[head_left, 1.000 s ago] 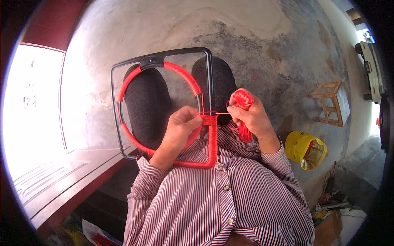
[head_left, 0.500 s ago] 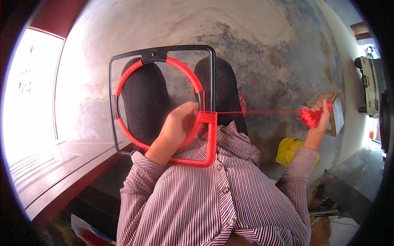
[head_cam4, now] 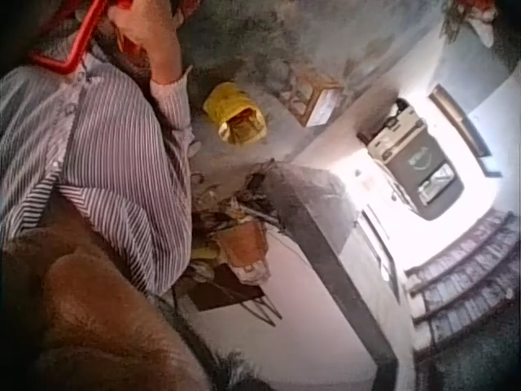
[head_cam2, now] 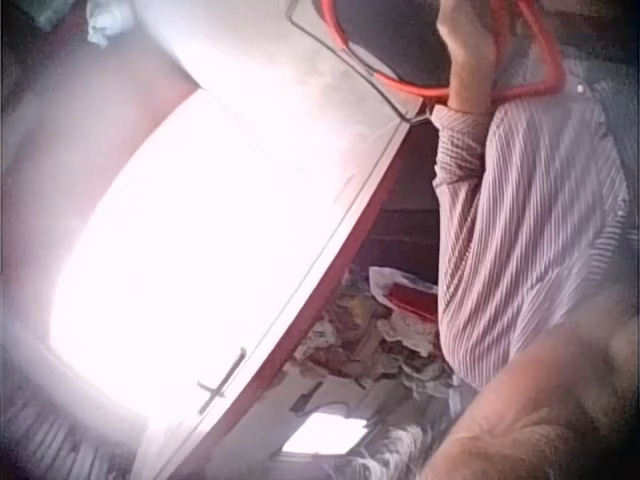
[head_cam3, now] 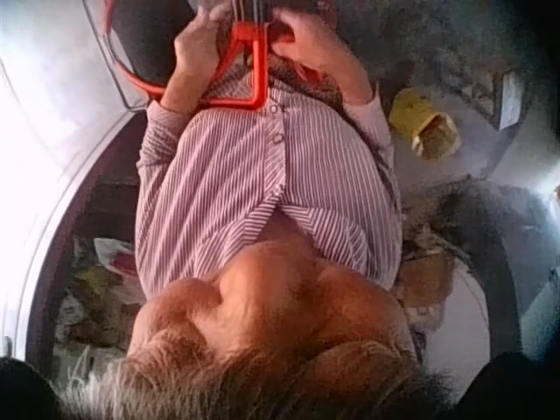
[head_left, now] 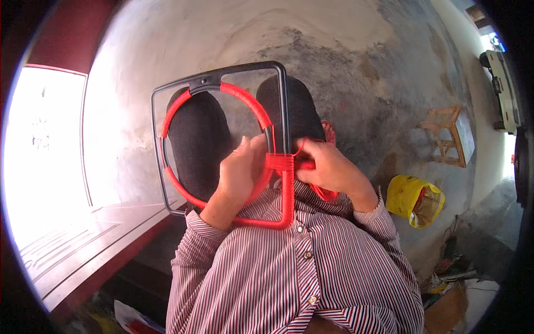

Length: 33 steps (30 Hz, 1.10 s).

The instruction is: Wrapping a red plastic cord tightly around a black and red plastic frame.

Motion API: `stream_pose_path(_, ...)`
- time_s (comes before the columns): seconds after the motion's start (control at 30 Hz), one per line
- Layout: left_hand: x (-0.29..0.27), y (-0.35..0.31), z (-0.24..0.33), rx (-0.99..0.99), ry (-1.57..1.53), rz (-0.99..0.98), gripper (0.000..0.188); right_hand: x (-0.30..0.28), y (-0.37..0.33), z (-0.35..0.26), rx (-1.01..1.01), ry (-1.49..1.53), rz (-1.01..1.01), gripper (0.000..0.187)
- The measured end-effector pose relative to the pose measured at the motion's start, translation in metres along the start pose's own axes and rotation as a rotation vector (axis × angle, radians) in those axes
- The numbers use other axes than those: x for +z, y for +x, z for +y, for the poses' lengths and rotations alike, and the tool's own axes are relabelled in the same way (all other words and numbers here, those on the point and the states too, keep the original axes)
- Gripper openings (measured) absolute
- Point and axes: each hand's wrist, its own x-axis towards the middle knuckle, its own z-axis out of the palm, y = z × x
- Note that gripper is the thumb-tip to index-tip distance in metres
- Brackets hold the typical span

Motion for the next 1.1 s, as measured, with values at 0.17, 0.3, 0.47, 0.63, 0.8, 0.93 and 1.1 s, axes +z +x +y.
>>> stream_pose_path(0.17,-0.016,0.005,-0.006,-0.089,0.155,0.071,0.021,0.003,0.022,0.022,-0.153,0.257,0.158,0.061)
stream_pose_path(0.3,-0.017,0.002,-0.005,0.232,0.228,0.369,0.019,-0.009,0.03,-0.004,-0.215,0.203,0.4,0.064)
stream_pose_path(0.47,-0.022,-0.008,-0.01,0.645,0.671,0.109,0.033,0.018,0.045,-0.04,-0.619,-0.601,0.304,0.058)
stream_pose_path(0.63,-0.015,-0.007,-0.009,0.633,0.474,0.087,0.04,0.001,0.04,-0.024,-0.362,0.443,0.498,0.027)
stream_pose_path(0.8,-0.026,0.003,-0.007,0.416,0.399,0.201,0.031,-0.068,-0.003,-0.002,-0.098,-0.089,0.352,0.021)
stream_pose_path(0.93,-0.023,0.003,0.0,0.134,0.49,0.254,0.037,-0.089,-0.039,0.061,0.245,-0.096,-0.039,0.023)
stream_pose_path(1.1,-0.009,0.004,-0.001,0.022,0.287,0.243,0.047,-0.125,-0.088,0.125,0.046,1.199,0.993,0.015)
